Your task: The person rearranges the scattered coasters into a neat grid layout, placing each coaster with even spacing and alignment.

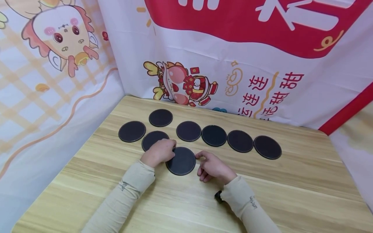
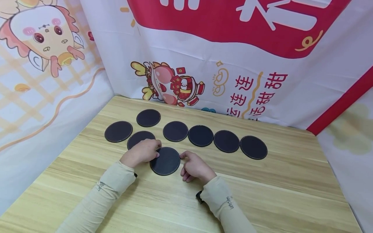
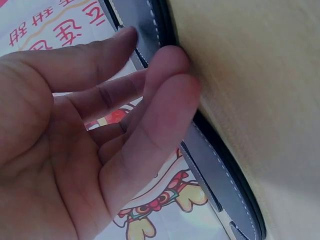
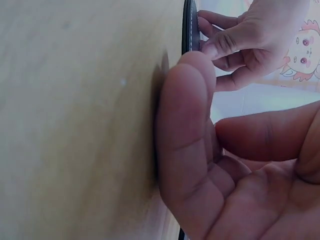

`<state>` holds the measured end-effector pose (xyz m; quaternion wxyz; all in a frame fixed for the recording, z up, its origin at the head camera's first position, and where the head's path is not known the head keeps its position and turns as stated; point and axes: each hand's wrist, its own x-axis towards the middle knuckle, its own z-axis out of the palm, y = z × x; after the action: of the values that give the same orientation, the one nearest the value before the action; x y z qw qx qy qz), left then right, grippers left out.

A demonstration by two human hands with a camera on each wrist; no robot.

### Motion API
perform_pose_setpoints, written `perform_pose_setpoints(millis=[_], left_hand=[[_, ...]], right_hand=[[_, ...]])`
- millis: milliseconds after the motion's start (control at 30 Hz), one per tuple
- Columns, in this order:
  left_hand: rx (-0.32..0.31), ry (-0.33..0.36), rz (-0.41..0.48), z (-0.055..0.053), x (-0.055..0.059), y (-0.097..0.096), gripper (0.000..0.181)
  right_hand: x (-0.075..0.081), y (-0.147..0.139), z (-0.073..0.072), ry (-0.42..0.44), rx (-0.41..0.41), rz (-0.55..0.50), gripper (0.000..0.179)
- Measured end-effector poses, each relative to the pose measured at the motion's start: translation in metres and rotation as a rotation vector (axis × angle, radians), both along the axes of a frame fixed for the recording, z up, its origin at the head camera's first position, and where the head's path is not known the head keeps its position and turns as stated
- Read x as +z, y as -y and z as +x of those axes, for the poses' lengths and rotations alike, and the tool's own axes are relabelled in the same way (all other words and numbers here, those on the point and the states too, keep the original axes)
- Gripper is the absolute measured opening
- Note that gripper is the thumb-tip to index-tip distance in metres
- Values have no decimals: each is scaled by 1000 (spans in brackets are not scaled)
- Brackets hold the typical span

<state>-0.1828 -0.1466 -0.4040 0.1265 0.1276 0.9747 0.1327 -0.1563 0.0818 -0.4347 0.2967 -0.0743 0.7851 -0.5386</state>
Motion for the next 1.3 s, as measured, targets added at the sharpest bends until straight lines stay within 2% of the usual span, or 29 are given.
perform_pose_setpoints(millis=[100,167,333,433,567,667,767,933,1133,1300], left_hand=[[18,13,14,-3,4,5,10],[32,-2,33,-7,7,13,12],[139,-60,32,-14,13,44,24],[214,-40,-4,-15,13,63,35],[249,-16,-45,-16,9,75,41],[268,-28,-59,-17,5,75,42],[278,-43,-58,-18,2,72,43],[303,-40,-53,-18,0,68,46],[341,-45,-31,-17,-1,67,51],[393,-43,26,-22,-1,74,50]], right_hand=[[2,0,1,-9,0,7,43],[3,0,2,-21,1,12,42],[5,2,1,-56,6,32,40],[10,7,-1,-100,19,41,39],[24,23,-9,-146,49,0,40],[34,40,-18,-104,78,-69,43],[41,60,-29,-8,93,-140,50],[39,85,-43,126,91,-208,65],[37,103,-48,169,102,-211,71],[37,112,-49,160,33,-213,67]])
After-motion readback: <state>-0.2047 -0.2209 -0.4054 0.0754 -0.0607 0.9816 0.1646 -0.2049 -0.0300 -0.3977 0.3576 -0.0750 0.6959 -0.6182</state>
